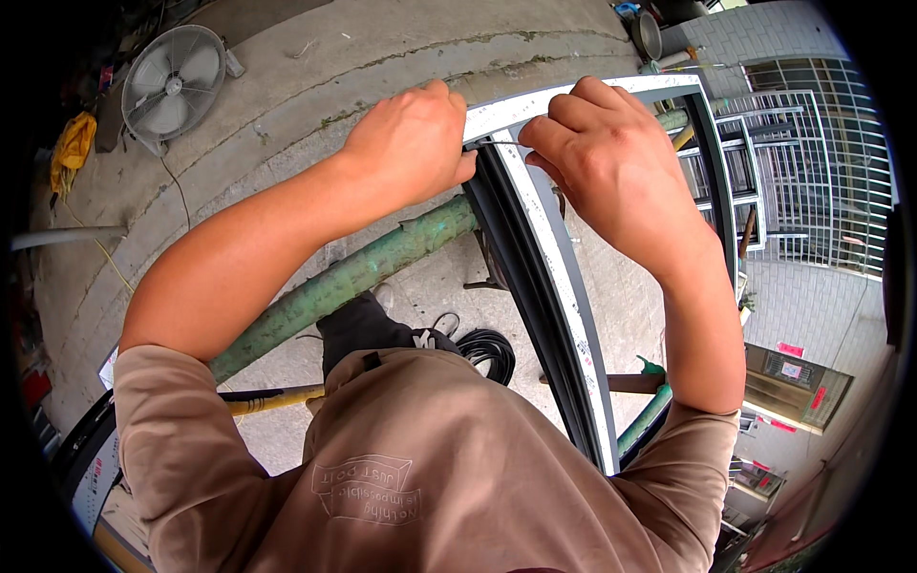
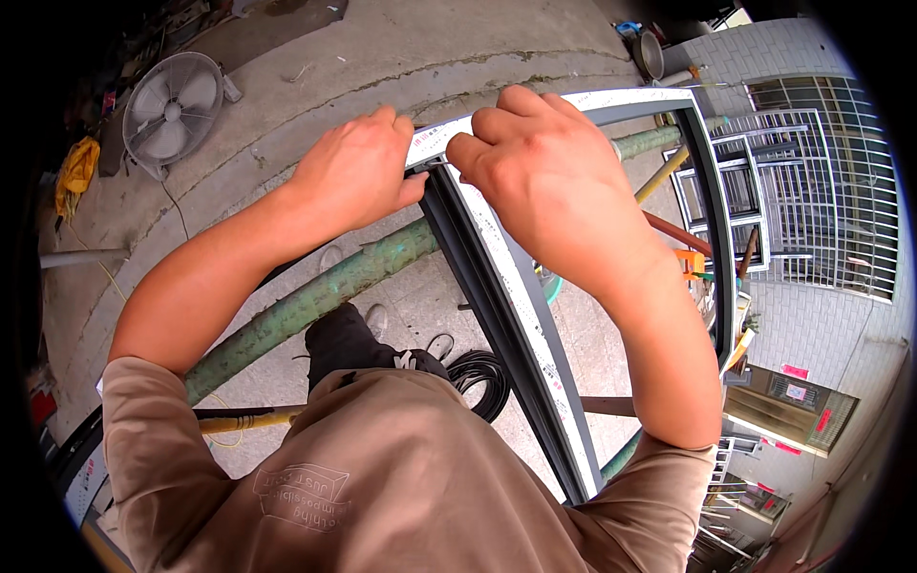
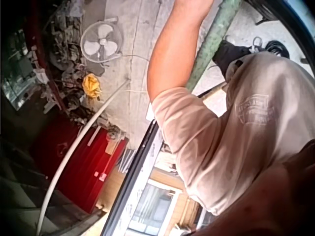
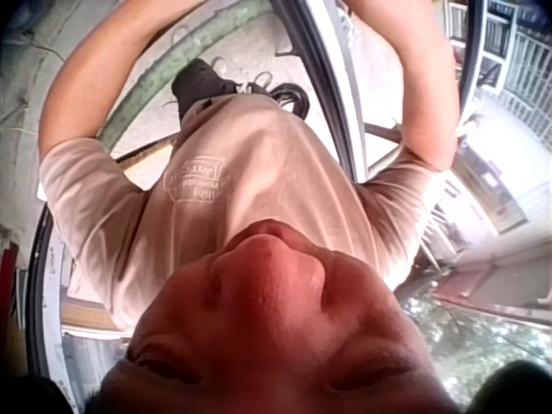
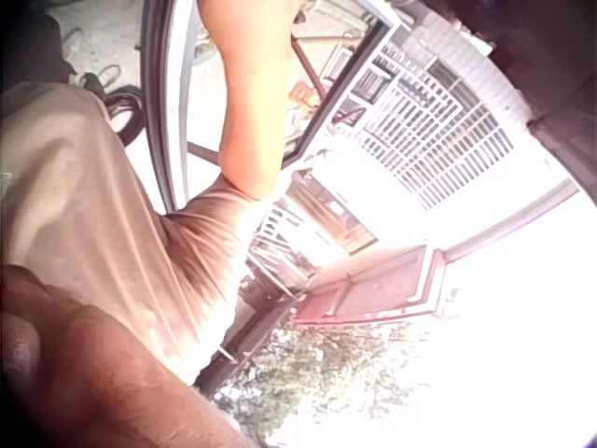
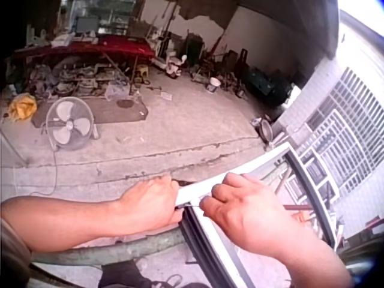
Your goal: The person picks up metal and plastic components from a bin, uses pliers to trim a plastic piece on a metal window frame, and then uses a screwdriver to attach a metal latch component to the frame.
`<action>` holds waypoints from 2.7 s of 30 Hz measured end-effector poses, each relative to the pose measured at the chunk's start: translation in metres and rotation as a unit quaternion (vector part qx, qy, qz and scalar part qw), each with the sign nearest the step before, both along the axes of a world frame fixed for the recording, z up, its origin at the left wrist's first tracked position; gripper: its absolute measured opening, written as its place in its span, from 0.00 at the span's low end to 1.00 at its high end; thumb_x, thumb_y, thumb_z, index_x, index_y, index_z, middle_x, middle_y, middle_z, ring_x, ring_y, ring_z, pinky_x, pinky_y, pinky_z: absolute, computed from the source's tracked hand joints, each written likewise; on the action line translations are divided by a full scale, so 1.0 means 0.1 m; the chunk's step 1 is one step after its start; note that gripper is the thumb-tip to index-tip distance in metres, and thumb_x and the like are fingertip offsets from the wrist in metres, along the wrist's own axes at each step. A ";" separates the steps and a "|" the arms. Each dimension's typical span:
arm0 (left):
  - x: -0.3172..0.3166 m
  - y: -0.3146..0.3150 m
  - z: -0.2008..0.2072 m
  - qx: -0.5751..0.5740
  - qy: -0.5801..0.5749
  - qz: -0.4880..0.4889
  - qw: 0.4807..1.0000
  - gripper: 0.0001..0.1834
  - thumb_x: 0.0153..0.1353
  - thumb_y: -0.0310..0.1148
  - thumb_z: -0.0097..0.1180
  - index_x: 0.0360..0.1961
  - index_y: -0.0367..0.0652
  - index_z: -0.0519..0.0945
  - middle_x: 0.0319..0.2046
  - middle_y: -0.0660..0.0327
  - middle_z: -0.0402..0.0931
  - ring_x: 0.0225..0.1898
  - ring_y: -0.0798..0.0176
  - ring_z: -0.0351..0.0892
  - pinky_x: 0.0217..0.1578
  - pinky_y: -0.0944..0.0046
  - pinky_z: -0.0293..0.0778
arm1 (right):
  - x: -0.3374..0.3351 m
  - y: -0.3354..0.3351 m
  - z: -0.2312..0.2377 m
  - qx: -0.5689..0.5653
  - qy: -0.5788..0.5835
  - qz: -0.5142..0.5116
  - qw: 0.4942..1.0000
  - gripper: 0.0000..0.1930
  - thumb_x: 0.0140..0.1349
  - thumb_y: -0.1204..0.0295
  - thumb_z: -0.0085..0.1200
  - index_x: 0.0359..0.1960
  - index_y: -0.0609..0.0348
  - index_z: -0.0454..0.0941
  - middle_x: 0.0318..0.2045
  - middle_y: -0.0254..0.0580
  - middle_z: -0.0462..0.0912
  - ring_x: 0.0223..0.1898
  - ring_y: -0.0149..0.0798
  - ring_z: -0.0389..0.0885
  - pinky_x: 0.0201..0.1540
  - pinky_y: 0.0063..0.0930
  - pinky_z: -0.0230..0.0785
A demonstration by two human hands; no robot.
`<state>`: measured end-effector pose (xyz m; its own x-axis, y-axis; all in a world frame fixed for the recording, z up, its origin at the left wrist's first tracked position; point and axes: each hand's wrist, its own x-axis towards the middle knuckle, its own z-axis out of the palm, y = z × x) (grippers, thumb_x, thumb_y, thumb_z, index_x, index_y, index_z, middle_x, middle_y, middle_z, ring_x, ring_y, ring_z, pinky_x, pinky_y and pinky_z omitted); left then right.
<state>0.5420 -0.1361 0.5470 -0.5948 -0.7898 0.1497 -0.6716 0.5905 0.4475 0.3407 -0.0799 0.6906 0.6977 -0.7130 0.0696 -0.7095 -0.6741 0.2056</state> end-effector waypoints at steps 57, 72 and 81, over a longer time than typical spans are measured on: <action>-0.08 0.10 -0.08 -0.062 0.009 0.038 0.997 0.23 0.64 0.42 0.74 0.45 0.34 0.80 0.45 0.45 0.80 0.46 0.38 0.89 0.46 0.41 0.87 | 0.01 0.06 -0.02 0.147 -0.296 -0.236 0.914 0.16 0.81 0.62 0.59 0.46 0.66 0.85 0.24 0.58 0.86 0.32 0.64 0.89 0.39 0.53 0.79; -0.07 0.08 -0.03 -0.040 -0.019 0.034 0.998 0.27 0.68 0.48 0.73 0.51 0.32 0.81 0.48 0.45 0.83 0.48 0.38 0.90 0.48 0.42 0.87 | 0.11 0.04 -0.03 0.062 -0.242 -0.195 0.948 0.12 0.74 0.67 0.63 0.40 0.66 0.84 0.28 0.61 0.87 0.34 0.67 0.89 0.40 0.58 0.81; -0.04 0.07 0.09 -0.033 -0.036 0.012 0.999 0.26 0.67 0.46 0.73 0.49 0.32 0.80 0.47 0.43 0.82 0.48 0.37 0.89 0.48 0.41 0.86 | 0.10 0.00 -0.05 0.029 -0.237 -0.175 0.955 0.11 0.72 0.67 0.65 0.39 0.65 0.84 0.24 0.60 0.85 0.31 0.67 0.88 0.37 0.57 0.82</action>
